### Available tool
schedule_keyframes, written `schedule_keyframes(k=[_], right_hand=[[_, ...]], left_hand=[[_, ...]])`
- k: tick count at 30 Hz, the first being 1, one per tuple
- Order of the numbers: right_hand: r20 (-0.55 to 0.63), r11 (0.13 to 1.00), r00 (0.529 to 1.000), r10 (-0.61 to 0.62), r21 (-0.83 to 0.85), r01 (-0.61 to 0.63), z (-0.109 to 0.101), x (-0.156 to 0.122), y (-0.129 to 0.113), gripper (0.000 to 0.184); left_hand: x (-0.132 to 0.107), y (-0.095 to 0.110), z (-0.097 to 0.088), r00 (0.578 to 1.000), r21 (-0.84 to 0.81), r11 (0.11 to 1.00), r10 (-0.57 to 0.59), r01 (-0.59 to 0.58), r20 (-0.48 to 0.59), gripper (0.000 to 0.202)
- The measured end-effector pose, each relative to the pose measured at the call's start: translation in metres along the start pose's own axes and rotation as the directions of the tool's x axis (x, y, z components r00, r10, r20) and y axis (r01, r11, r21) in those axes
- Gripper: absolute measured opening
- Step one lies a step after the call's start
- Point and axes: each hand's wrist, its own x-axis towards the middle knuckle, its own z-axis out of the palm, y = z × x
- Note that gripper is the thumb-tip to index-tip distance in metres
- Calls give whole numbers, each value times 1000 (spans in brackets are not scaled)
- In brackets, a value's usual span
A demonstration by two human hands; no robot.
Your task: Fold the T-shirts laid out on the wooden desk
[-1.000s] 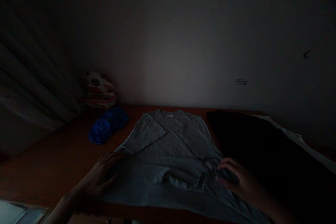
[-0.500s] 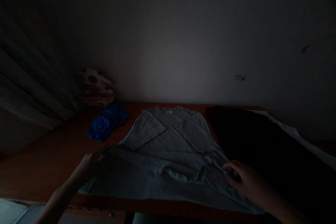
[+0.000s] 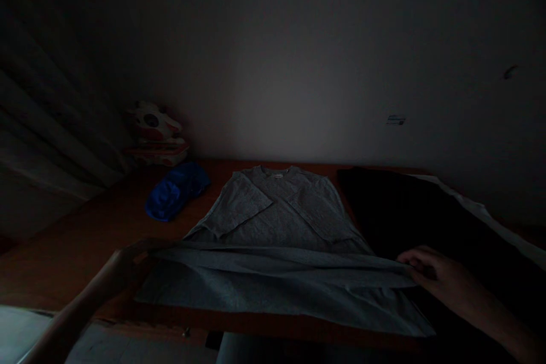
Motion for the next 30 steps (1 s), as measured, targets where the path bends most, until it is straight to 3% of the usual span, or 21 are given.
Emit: schedule_keyframes(k=[3,6,9,12,17,19,25,30], right_hand=[[105,998,993,-55,-24,57,3,-4,-5,27],[176,992,979,-106,-55,117,9,-5,-16,24],[112,981,983,-142,-116,155,15,-5,-27,28],[37,955,973,-227,-188,229,18,-12,-36,33],[281,905,901,-329,-178,386,23,-20,-48,22],[310,910,895,-321,-162,382,26,-15,-46,20],[133,972,970,-205,-86,217,31,2,-35,36],[226,975,961,-161,-112,190,32,6,-35,60]], left_hand=[[-1,10,0,991,39,992,115,-118,66,33],[3,34,-1,971,138,963,218,-231,101,39],[9,56,-2,947,238,918,295,-318,130,35],[13,65,-1,934,260,897,336,-358,124,25],[12,67,2,920,170,909,354,-381,170,34],[13,68,4,931,121,929,330,-349,155,36],[22,73,7,992,-50,994,97,-93,77,48],[31,78,14,995,-69,995,81,-76,66,50]])
